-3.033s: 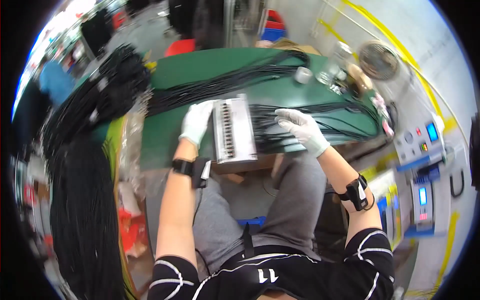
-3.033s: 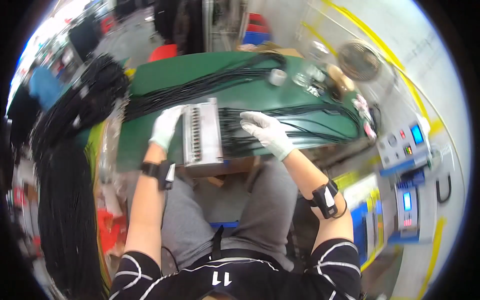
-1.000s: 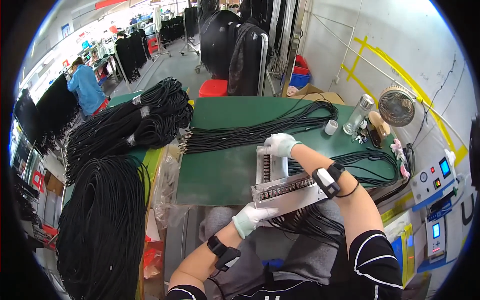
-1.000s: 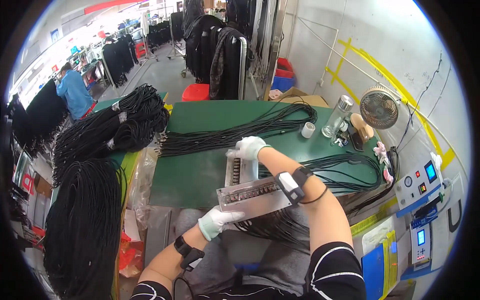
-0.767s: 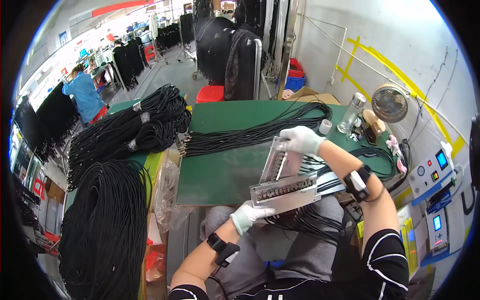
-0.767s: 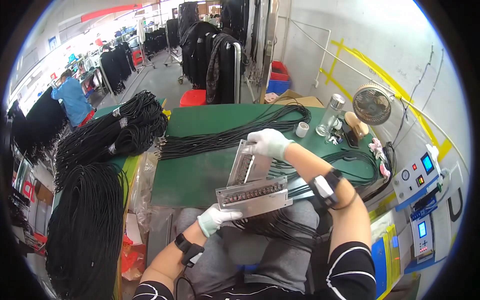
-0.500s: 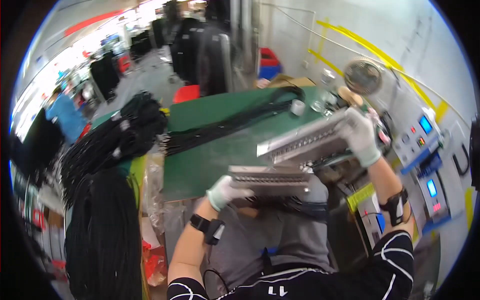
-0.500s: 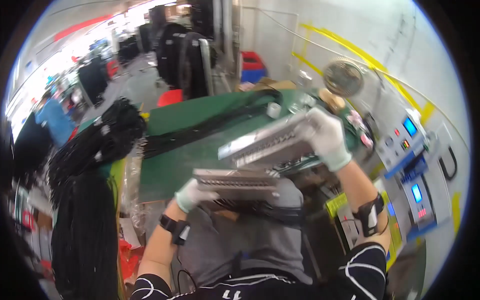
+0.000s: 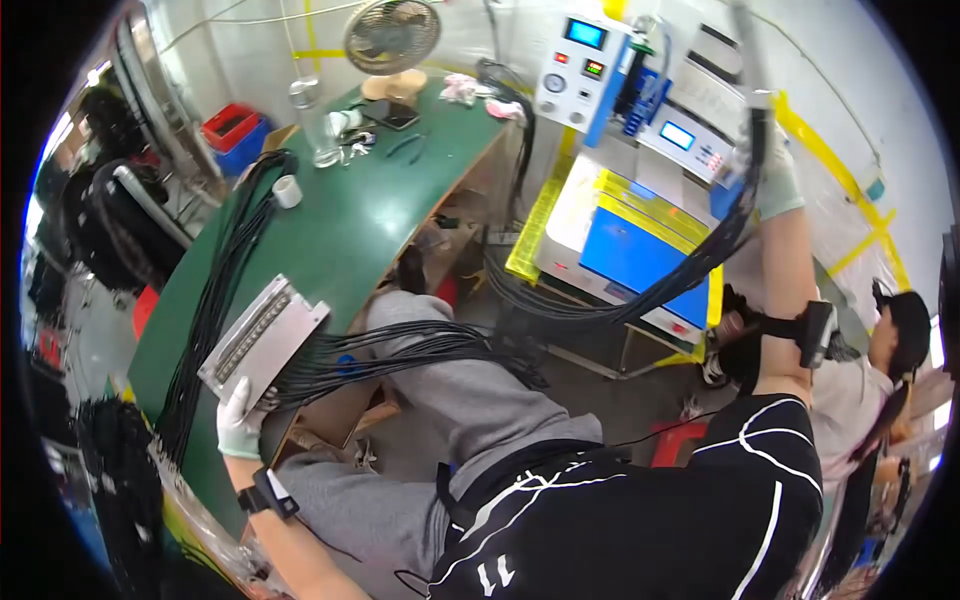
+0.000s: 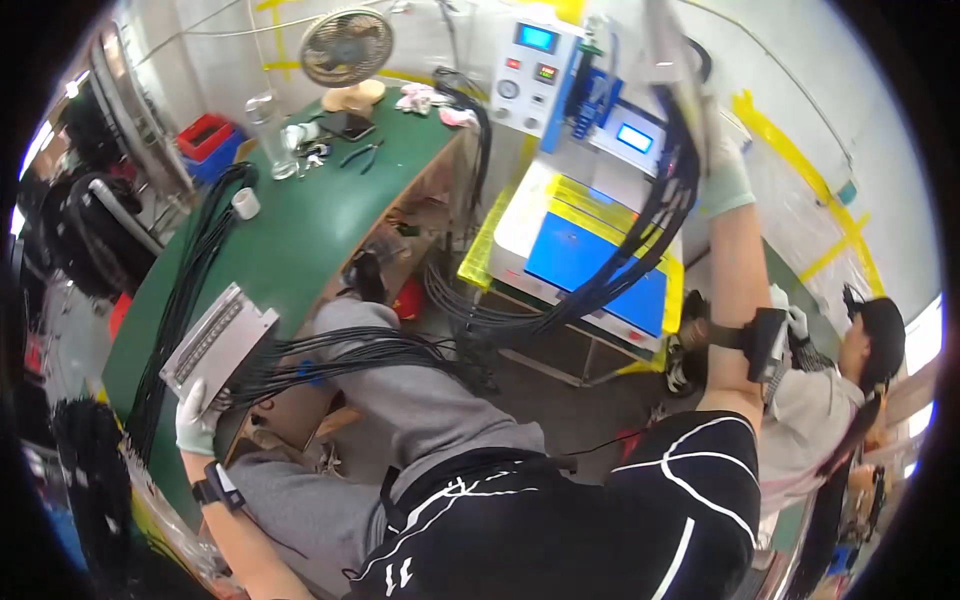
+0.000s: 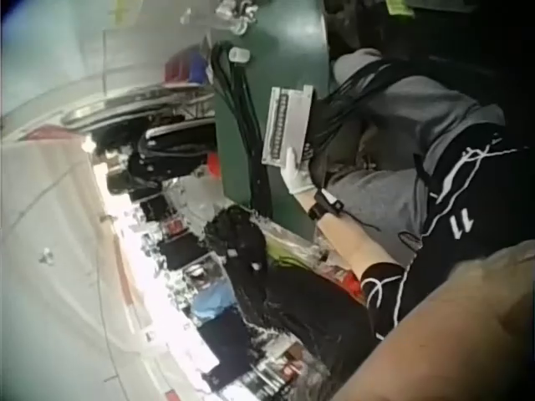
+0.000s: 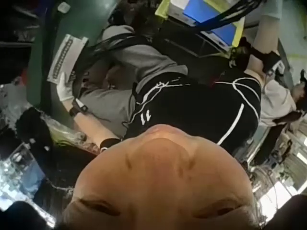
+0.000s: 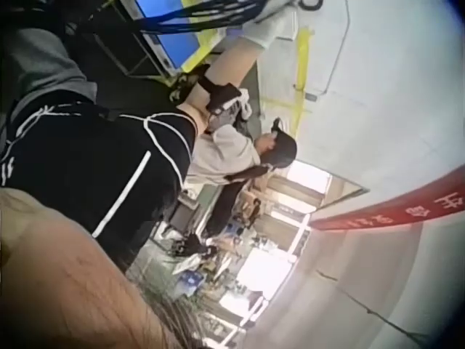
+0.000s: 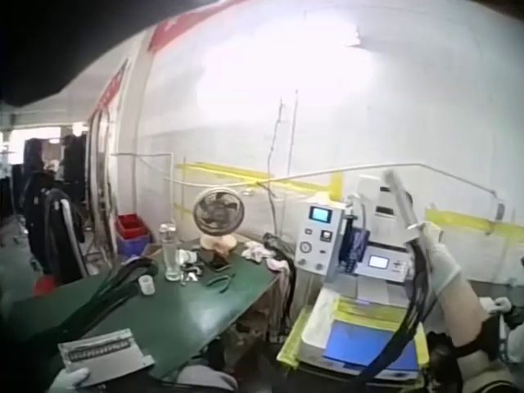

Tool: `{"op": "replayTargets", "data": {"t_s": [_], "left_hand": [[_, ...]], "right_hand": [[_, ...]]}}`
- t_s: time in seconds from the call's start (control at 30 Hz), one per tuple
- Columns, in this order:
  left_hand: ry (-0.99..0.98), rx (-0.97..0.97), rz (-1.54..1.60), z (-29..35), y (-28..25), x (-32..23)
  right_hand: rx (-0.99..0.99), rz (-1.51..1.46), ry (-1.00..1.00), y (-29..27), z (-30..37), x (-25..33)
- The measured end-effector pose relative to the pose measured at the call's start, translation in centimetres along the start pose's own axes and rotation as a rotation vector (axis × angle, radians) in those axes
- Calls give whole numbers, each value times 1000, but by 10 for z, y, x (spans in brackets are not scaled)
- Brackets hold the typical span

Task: The person places a metal fixture onto a machine, removes it, and sets it on a table. They then gather a bundle of black cables and arrange them individually into the slots of the fixture.

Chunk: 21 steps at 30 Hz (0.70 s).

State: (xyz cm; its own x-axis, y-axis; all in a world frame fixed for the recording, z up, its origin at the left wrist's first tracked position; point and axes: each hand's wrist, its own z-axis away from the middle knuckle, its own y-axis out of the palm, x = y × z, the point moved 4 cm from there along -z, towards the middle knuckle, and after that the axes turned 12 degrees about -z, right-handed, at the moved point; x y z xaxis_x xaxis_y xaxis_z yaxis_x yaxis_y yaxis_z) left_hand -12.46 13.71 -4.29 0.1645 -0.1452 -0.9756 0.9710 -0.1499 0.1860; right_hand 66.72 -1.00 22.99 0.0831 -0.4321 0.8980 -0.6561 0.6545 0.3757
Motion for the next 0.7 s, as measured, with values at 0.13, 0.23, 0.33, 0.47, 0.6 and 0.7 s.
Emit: {"op": "replayTargets", "data": {"t_s": [0.13,0.23,0.33,0.47,0.6,0.7], "left_hand": [[-10,-50,-22,-1,-6,0],[-24,-44,-20,-4,0,0],[-61,-9,13,-8,-8,7],[-114,-89,-24,0,-27,9],[-27,0,-5,2,-17,5],[-67,-71,-18,2,-31,12]], "right_hand": [[-102,61,49,-128,-24,-89],[-335,206,195,-217,-23,-149],[-349,329,233,-284,-42,-206],[-357,592,319,-302,-42,-253],[-299,613,248,-314,-59,-274],[-268,664,295,-328,-68,-283]]}}
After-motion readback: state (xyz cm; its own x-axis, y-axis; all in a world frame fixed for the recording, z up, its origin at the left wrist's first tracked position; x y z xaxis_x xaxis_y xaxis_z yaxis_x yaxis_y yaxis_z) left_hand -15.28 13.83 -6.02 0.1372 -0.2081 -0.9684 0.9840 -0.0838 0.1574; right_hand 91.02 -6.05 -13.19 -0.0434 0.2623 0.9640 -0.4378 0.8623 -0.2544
